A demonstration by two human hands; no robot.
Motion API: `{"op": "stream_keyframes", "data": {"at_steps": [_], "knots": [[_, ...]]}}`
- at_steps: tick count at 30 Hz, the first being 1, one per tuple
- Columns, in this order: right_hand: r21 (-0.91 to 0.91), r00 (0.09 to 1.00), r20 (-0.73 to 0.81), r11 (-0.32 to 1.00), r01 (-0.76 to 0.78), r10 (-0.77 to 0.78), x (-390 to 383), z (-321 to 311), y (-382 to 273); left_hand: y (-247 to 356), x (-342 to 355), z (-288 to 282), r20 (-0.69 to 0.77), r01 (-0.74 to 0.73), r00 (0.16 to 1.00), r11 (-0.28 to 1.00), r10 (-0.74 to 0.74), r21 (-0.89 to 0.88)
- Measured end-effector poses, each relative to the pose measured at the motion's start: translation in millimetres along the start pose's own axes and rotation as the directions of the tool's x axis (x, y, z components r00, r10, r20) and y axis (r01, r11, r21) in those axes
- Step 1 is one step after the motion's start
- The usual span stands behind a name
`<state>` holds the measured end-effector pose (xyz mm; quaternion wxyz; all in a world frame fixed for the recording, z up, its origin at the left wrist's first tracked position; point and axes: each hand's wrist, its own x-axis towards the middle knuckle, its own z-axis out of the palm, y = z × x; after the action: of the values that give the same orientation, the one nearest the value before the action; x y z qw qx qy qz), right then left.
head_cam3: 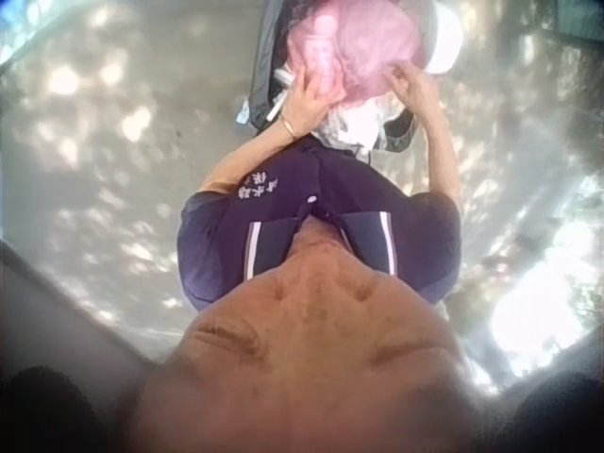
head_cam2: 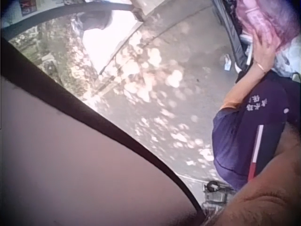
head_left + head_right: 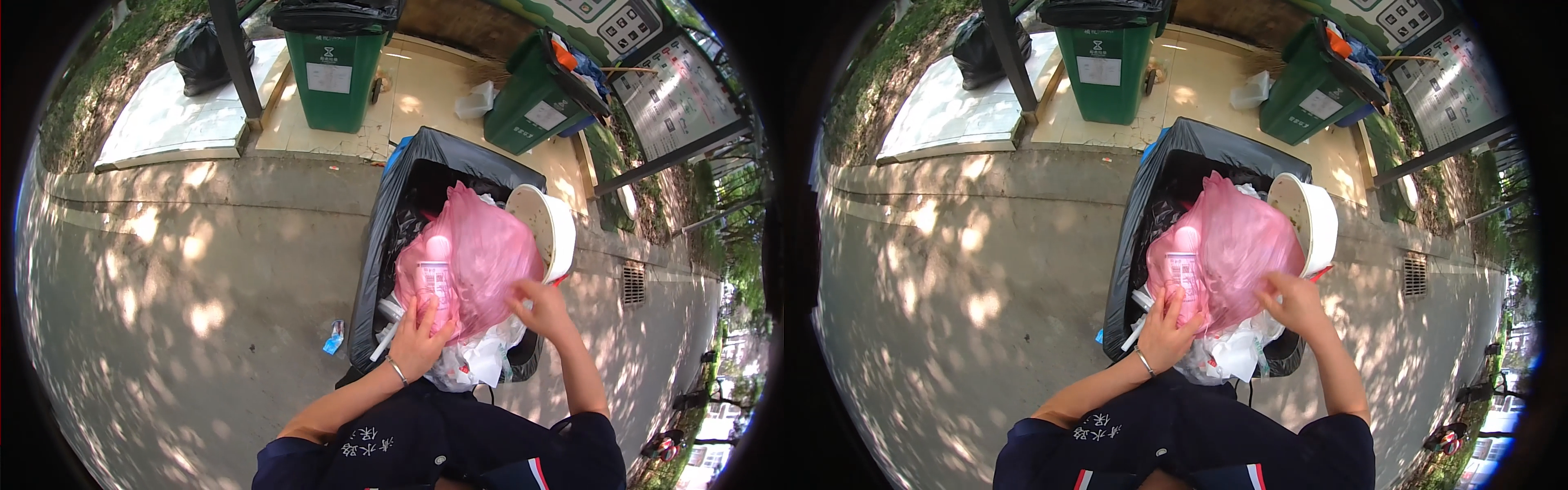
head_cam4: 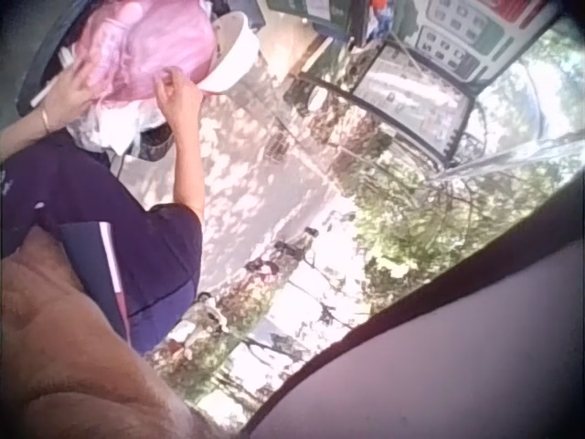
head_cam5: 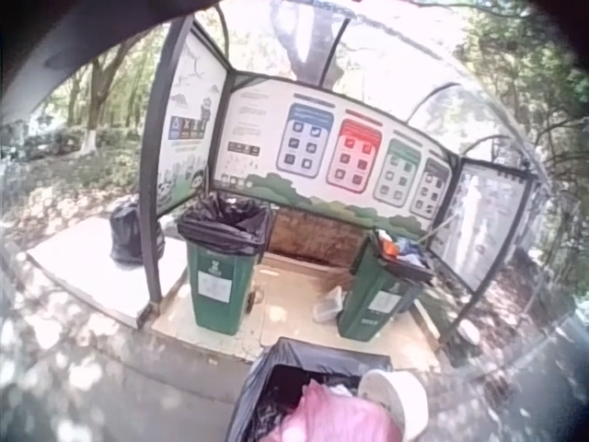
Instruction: The person sorts trash into different bins at an outdoor disposal station. They tie a full black trash bag, place it in a bin, and then sort loose items including bottles, cans, and a cardboard box into the appropriate recycling and waste containers.
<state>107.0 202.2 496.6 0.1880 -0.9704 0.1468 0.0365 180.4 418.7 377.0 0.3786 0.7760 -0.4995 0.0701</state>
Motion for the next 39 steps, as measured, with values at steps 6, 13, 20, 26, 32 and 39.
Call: {"op": "stream_keyframes", "data": {"at_steps": [6,13,20,26,32,39], "knots": [[0.074,0.982,0.015,0.98,0.185,-0.186,122,3,-63,4,0,-7,0.052,-0.019,0.998,1.0,0.019,0.01],[-0.166,0.827,0.562,0.977,0.136,-0.019,185,77,-38,9,-7,-6,0.05,-0.004,0.999,1.0,0.004,-0.005],[0.45,0.976,0.186,0.893,0.016,-0.11,105,27,-30,6,-21,-13,0.084,-0.135,0.983,0.951,0.165,-0.28],[0.451,0.996,-0.081,0.892,-0.002,0.043,32,4,-40,-12,-7,-33,-0.078,-0.029,0.997,0.832,-0.017,-0.554],[0.261,0.956,-0.291,0.961,0.096,-0.016,11,23,-42,-14,61,-35,-0.116,0.131,0.968,0.84,-0.224,-0.526],[0.364,0.969,-0.239,0.919,0.154,-0.067,3,24,-39,-14,67,-27,0.153,0.307,0.951,0.87,-0.268,-0.385]]}}
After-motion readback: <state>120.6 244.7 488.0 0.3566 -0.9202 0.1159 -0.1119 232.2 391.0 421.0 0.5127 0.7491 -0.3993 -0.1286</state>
